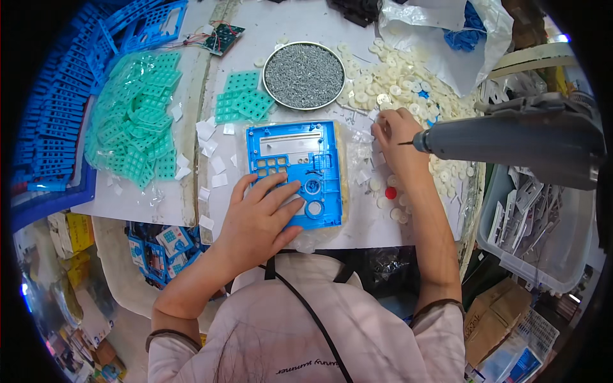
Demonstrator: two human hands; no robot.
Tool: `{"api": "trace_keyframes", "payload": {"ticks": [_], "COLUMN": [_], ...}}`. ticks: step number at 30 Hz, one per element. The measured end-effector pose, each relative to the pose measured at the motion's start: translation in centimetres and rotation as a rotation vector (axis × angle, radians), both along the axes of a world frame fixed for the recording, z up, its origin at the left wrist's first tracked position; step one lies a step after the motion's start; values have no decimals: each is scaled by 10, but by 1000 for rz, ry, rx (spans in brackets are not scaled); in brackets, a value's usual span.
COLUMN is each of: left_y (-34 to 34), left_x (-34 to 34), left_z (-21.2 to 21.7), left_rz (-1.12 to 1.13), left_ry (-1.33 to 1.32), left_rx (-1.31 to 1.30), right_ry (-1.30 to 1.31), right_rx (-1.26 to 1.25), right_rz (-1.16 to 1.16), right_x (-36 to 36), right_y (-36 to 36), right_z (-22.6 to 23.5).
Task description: Assembling components of an electronic toy device using an electric screwdriver and small parts on a factory workstation.
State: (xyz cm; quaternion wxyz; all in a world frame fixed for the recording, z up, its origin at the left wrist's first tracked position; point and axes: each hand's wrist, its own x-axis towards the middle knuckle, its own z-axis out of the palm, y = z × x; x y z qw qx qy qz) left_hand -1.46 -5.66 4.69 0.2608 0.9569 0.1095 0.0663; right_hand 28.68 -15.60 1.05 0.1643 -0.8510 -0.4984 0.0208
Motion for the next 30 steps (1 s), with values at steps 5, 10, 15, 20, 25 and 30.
{"api": "trace_keyframes", "payload": {"ticks": [5,10,15,20,25,30], "left_y": [-5,-21,-34,-25,-2,14], "left_x": [1,-1,24,19,15,13], "left_z": [7,17,23,13,3,-16], "left_rz": [68,141,118,117,184,54], "left_ry": [-121,-169,-2,20,-239,-323], "left_rx": [-35,-414,-936,-841,-315,-131], "right_ry": [91,534,973,450,465,248], "right_rx": [57,134,331,347,206,181], "right_rz": [-84,-289,-93,217,110,99], "right_x": [6,-37,-133,-135,-128,-134], "right_y": [-12,-70,-91,-68,-41,-20], "right_z": [6,40,60,67,49,29]}}
